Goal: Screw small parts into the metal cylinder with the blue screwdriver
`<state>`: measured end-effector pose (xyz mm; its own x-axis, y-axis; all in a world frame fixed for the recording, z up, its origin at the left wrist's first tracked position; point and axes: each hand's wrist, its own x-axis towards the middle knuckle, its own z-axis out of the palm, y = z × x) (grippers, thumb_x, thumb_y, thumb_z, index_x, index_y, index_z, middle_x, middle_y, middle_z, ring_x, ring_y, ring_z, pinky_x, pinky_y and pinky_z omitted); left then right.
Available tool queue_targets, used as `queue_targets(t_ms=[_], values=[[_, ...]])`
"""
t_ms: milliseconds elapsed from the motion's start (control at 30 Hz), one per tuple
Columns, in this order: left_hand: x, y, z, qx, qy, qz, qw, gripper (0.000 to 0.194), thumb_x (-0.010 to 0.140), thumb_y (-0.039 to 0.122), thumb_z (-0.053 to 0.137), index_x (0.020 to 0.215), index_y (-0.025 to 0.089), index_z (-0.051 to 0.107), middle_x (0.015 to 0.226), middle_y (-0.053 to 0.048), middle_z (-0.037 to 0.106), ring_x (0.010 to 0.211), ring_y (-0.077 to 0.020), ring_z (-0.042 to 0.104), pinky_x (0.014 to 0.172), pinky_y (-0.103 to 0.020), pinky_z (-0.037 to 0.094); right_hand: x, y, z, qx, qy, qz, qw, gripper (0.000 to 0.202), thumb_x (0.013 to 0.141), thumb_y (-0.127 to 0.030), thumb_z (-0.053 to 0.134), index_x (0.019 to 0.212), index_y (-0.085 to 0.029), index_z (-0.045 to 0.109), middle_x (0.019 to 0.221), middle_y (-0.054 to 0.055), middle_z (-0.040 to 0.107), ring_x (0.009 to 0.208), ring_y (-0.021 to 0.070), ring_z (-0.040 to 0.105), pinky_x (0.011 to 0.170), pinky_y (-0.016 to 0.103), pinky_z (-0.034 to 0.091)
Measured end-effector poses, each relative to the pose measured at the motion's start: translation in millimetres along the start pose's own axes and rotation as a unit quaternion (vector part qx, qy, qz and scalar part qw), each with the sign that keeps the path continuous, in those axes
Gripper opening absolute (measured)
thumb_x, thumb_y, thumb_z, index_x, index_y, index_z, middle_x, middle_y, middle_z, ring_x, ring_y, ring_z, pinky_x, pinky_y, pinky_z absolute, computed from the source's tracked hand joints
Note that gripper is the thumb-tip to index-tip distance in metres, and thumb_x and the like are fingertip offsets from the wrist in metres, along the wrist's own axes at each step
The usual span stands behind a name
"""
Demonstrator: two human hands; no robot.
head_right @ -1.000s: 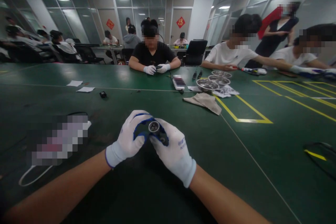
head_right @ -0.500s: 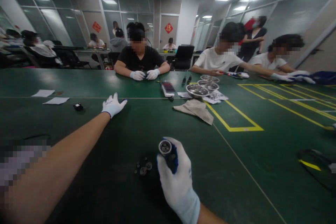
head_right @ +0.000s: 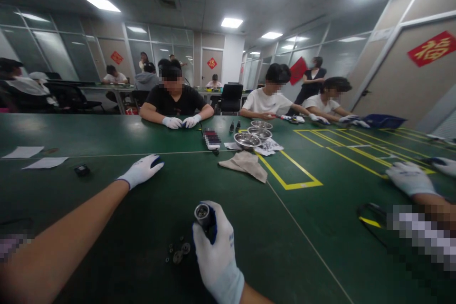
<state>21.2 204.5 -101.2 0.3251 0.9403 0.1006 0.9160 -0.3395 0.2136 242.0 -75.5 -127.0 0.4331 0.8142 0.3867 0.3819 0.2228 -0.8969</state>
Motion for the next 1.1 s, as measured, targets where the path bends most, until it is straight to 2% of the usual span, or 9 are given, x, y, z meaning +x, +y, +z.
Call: queue_targets(t_ms=[167,267,500,700,800,900,1100], values=[[-25,12,3.7,-0.017,0.007,0.038,0.999,0.076,0.092,0.062,0.045,0.146,0.011,0.057,0.159,-0.019,0.049,0.148,-0.0346,0.047,0.122,-0.046,0.036,5,3,3,0.013,0.020,-0.006,1.000,0.031,0.085,-0.033,0.062,0.113,-0.020,0.069,0.105,0.010,0.077,0.100,0.0287,0.074,0.089,0.041,0.061],[-43,22,5.4,-0.028,0.008,0.059,0.998,0.078,0.089,0.064,0.049,0.146,0.010,0.058,0.158,-0.020,0.049,0.147,-0.0359,0.046,0.122,-0.048,0.037,9,5,5,0.018,0.034,-0.017,0.999,0.031,0.086,-0.033,0.062,0.113,-0.020,0.069,0.108,0.011,0.077,0.101,0.0285,0.073,0.090,0.042,0.061],[-85,44,8.9,-0.054,-0.002,0.093,0.994,0.068,0.094,0.061,0.044,0.144,0.016,0.061,0.156,-0.014,0.054,0.145,-0.0313,0.051,0.122,-0.045,0.038,17,5,10,0.012,0.053,-0.037,0.998,0.024,0.085,-0.030,0.060,0.107,-0.021,0.065,0.099,0.009,0.075,0.093,0.0259,0.071,0.086,0.041,0.058],[-123,62,6.3,-0.087,-0.028,0.139,0.986,0.072,0.095,0.059,0.044,0.145,0.010,0.059,0.157,-0.017,0.053,0.147,-0.0310,0.047,0.126,-0.045,0.031,25,0,11,0.033,0.046,-0.042,0.998,0.018,0.083,-0.033,0.057,0.098,-0.023,0.060,0.090,0.005,0.071,0.083,0.0226,0.066,0.081,0.038,0.055],[-140,69,4.6,-0.109,-0.036,0.158,0.981,0.068,0.095,0.059,0.046,0.143,0.014,0.061,0.155,-0.016,0.055,0.146,-0.0312,0.049,0.125,-0.048,0.034,29,2,13,0.041,0.052,-0.032,0.997,0.017,0.081,-0.033,0.055,0.095,-0.024,0.059,0.087,0.004,0.070,0.083,0.0233,0.065,0.079,0.037,0.055],[-153,74,3.9,-0.131,-0.036,0.173,0.976,0.064,0.095,0.059,0.047,0.140,0.017,0.064,0.153,-0.014,0.058,0.143,-0.0316,0.052,0.123,-0.051,0.036,33,2,16,0.047,0.057,-0.028,0.997,0.015,0.079,-0.033,0.054,0.090,-0.024,0.058,0.081,0.003,0.068,0.081,0.0239,0.064,0.078,0.038,0.054],[-172,81,4.8,-0.152,-0.041,0.199,0.967,0.063,0.096,0.059,0.049,0.139,0.016,0.064,0.151,-0.016,0.059,0.142,-0.0324,0.053,0.122,-0.053,0.038,36,1,19,0.045,0.057,-0.029,0.997,0.013,0.078,-0.033,0.054,0.088,-0.024,0.056,0.082,0.003,0.068,0.082,0.0235,0.064,0.080,0.037,0.054]])
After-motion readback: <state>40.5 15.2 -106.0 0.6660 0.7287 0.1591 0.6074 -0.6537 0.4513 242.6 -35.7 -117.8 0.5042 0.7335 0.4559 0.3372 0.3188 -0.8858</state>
